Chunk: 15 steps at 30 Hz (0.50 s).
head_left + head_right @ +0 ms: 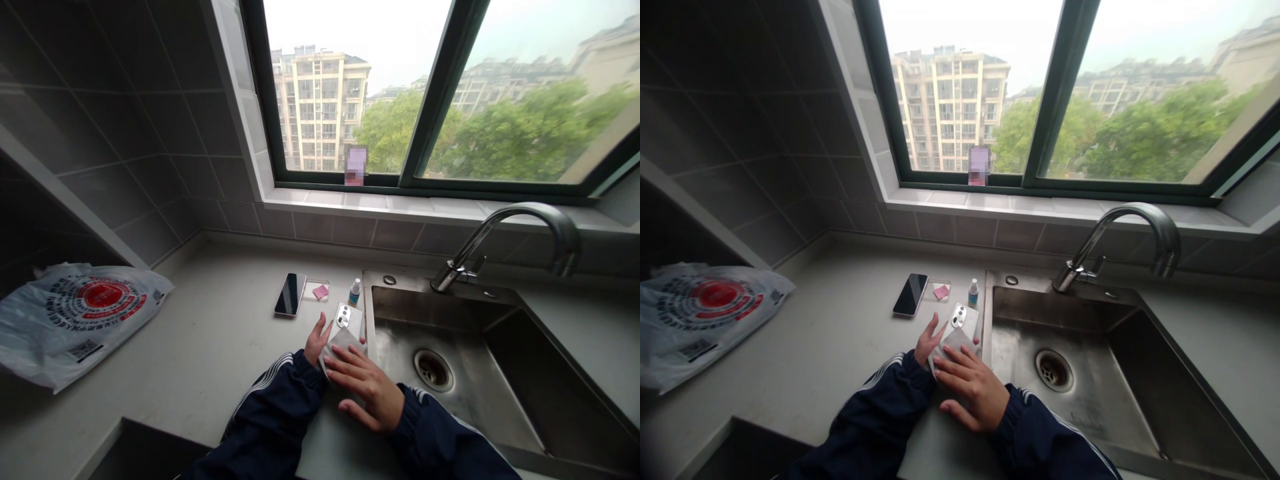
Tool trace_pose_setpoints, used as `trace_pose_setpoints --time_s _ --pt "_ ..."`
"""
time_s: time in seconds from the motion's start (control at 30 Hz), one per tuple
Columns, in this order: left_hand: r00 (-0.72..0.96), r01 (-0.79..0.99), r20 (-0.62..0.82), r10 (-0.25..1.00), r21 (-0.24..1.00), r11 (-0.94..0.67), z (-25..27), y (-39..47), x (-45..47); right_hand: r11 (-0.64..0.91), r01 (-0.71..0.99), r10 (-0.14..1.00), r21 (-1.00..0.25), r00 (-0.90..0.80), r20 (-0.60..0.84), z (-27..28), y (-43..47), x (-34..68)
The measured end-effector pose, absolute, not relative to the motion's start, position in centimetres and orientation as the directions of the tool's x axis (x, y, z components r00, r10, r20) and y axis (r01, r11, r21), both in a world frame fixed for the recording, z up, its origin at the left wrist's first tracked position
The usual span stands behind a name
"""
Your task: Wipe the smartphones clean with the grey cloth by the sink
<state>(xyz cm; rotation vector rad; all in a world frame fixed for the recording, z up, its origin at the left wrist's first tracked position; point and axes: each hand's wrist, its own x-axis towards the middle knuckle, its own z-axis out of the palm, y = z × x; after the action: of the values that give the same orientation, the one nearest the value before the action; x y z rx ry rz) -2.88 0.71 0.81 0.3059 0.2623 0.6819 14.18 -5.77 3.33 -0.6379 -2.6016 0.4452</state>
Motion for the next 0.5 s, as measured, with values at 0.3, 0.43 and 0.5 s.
trace_pose_setpoints --time_s 0.3,0.43,0.5 --pt "0.685 -0.653 -0.105 0.721 0.35 0.672 1.1 -0.1 -2.2 0.797 0.574 0.603 -0.187 -0.746 0.283 2.7 -5.8 13.8" --pt "0.706 -0.642 -0.071 0.705 0.357 0.678 1.2 -0.6 -1.9 0.745 0.645 0.661 -0.171 -0.68 0.317 2.2 -5.5 13.9" --pt "0.742 -0.609 -0.025 0.67 0.391 0.69 1.1 -0.8 -1.8 0.71 0.684 0.692 -0.167 -0.636 0.341 1.9 -5.3 14.1"
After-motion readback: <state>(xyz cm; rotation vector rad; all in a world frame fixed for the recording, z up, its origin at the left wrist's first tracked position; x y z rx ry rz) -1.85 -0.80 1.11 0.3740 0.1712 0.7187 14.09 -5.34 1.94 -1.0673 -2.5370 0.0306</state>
